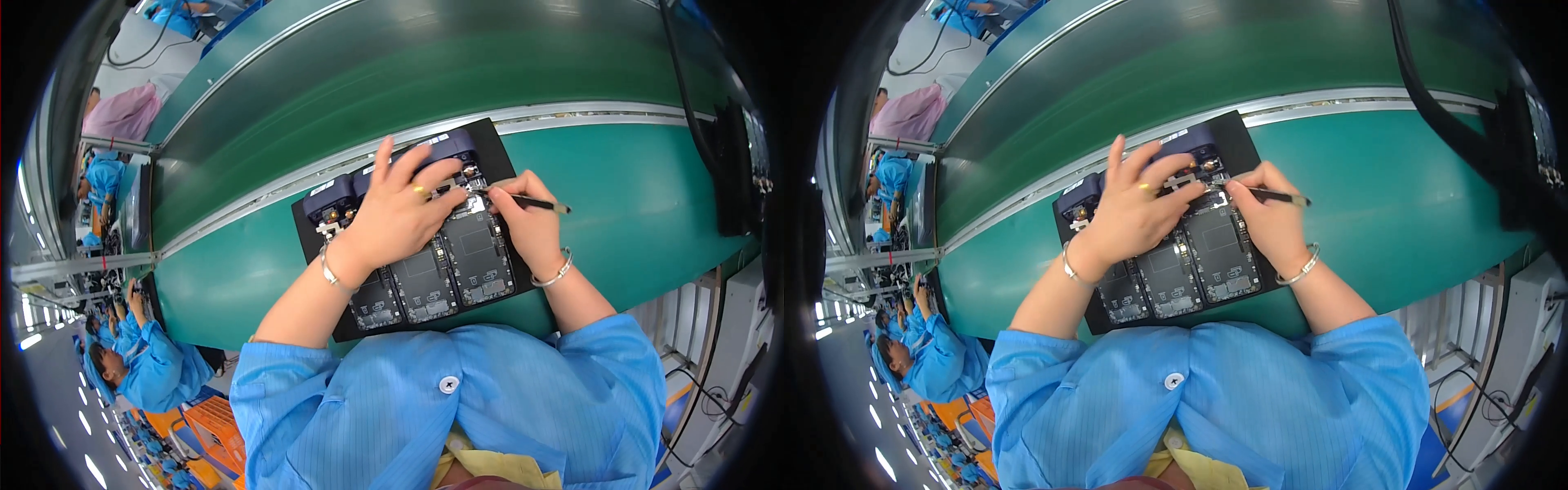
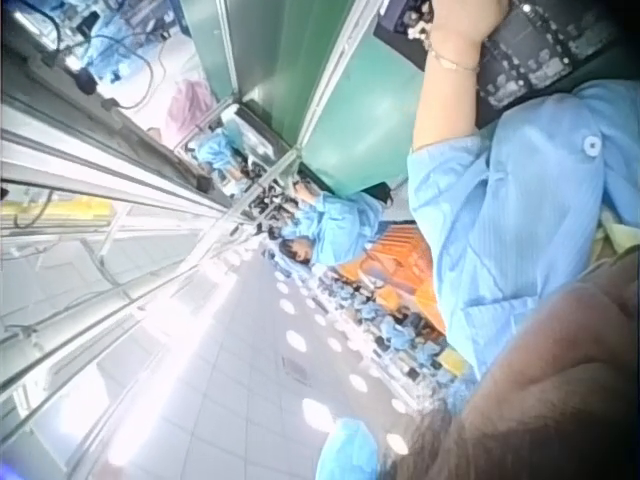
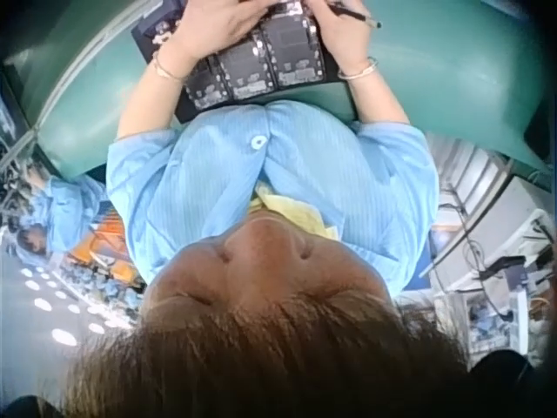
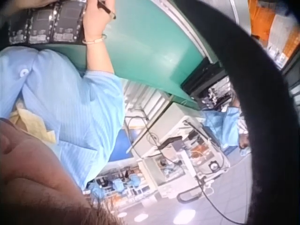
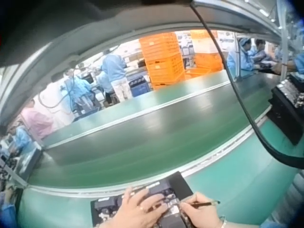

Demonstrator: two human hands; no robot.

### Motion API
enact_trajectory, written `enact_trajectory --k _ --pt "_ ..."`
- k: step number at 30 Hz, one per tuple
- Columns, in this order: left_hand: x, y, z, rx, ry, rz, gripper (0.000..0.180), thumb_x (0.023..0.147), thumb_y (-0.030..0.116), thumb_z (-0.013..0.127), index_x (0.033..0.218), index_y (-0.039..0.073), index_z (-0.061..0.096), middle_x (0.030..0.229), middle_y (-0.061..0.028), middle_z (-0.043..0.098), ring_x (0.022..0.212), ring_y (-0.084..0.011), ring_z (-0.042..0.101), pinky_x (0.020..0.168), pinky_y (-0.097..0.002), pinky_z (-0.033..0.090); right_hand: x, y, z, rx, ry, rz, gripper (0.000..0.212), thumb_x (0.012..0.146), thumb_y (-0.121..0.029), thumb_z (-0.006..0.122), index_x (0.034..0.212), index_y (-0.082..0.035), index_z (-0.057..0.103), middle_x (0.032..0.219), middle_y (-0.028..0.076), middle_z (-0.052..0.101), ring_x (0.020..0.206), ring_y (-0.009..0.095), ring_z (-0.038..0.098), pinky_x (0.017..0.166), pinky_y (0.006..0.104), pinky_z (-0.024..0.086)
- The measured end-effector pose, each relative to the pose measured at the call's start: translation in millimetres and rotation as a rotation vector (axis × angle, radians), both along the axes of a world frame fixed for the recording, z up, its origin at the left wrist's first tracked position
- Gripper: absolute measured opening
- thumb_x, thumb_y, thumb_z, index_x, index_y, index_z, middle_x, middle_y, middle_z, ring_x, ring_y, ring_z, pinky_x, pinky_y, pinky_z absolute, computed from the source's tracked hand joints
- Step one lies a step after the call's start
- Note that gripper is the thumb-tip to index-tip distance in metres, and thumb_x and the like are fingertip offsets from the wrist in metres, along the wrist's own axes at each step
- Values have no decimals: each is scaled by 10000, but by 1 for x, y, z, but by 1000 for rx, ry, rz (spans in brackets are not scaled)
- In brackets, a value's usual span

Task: The person assembles and checks components on a PCB tray by hand, using tweezers and a pen.

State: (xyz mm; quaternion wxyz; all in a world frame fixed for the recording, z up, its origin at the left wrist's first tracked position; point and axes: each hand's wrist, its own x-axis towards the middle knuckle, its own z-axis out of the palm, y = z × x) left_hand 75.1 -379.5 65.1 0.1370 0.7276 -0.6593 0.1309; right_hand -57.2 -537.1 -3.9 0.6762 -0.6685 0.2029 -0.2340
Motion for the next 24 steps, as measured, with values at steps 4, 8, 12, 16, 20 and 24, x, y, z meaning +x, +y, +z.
enact_trajectory --k 4,8,12,16,20,24 --pt "3 53 -15 -219 65 165 255 697 82 712 947 91 666 1009 -40 591 877 -244 549 738 -387 426 0 35 22 -75 -202 40 130 842 27 678 790 -10 565 816 55 667 730 70 603 654 232 481" --pt "-5 69 -20 -38 77 146 315 701 41 709 1013 51 667 950 -40 609 799 -211 569 650 -341 451 18 66 13 -56 -67 99 136 850 -17 672 770 -22 563 706 31 629 621 65 559 554 238 435" --pt "-3 72 -28 -28 5 140 332 691 73 703 1021 58 680 999 -19 599 829 -191 558 654 -336 442 26 73 0 -136 -22 52 155 853 -28 674 767 -30 546 682 39 628 602 75 558 543 248 436" --pt "0 71 -20 132 -76 104 291 743 126 647 1026 76 690 987 -6 576 818 -174 524 677 -314 411 27 75 6 -141 -12 52 164 850 -38 683 765 -30 543 677 48 629 592 89 561 536 257 439" --pt "2 67 -12 255 -128 82 275 785 156 593 1031 90 696 949 0 549 810 -159 496 696 -312 382 28 73 1 -136 -12 45 164 835 -42 697 771 -28 546 663 53 611 578 103 556 524 265 434" --pt "6 65 -10 235 -114 49 274 785 158 595 1032 98 698 937 3 542 804 -160 492 697 -316 378 29 71 -1 -173 -14 42 165 822 -42 707 777 -28 549 663 55 597 570 105 544 521 265 429"
